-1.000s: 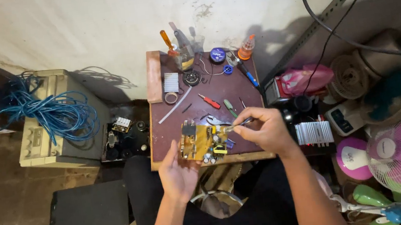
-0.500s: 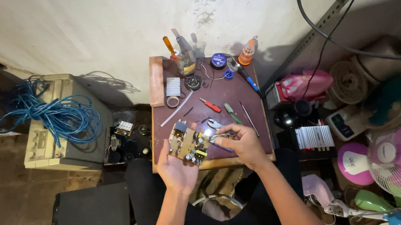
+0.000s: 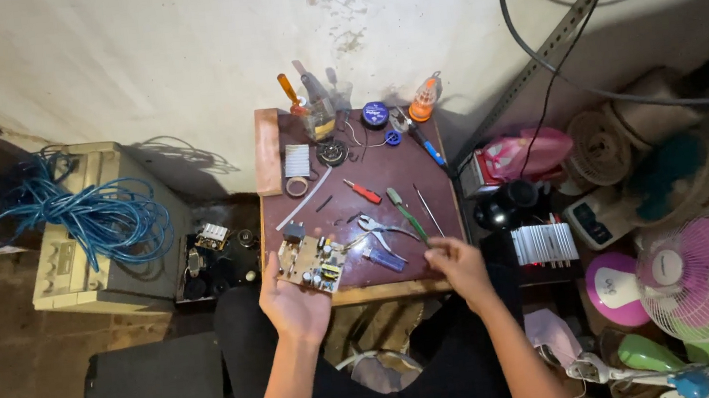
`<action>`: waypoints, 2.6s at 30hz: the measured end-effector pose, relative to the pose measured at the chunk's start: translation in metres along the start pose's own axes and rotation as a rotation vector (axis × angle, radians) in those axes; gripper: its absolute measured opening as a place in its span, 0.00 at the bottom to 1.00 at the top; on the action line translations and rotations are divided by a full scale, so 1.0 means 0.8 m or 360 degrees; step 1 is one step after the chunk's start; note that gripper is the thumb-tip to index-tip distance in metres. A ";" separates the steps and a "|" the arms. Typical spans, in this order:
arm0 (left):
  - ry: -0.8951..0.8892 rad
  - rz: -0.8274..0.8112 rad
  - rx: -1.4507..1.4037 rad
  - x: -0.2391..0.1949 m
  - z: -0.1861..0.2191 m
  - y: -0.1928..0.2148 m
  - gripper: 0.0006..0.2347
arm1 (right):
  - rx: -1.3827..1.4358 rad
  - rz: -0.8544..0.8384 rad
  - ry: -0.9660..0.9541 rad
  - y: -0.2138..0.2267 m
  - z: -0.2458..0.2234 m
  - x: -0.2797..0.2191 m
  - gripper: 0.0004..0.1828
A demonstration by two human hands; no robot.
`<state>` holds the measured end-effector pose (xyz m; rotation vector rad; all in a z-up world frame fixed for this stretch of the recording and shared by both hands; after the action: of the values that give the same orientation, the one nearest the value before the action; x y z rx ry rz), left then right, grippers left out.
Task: The person attaches a metal heatsink to a circuit board, then uses a soldering iron and solder to secure components on the board. The person handles the board, heatsink, soldering iron, and solder throughout the process.
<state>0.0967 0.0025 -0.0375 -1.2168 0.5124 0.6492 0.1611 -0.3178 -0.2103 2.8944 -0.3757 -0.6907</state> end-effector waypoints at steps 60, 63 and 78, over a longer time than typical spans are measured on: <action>-0.0092 0.0157 0.0199 0.167 -0.034 0.107 0.29 | -0.0605 -0.0244 0.0456 -0.023 0.026 -0.028 0.14; -0.0109 0.0081 0.0127 0.177 -0.035 0.109 0.28 | -0.0551 -0.0267 0.0472 -0.025 0.021 -0.029 0.14; -0.0130 0.0081 -0.0040 0.201 -0.044 0.134 0.32 | -0.0516 -0.0316 0.0326 -0.026 0.007 -0.048 0.16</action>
<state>0.1359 0.0197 -0.2294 -1.1989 0.4693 0.7475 0.1297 -0.2877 -0.2029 2.6758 0.0471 -0.4259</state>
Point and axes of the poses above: each hand's wrist, its own x-axis towards the middle knuckle, its own y-axis out of the back of the hand, z = x × y, the point moved 9 cm from there along x, towards the middle knuckle, and after that the axes turned 8 degrees about z, right-handed, at the moved point
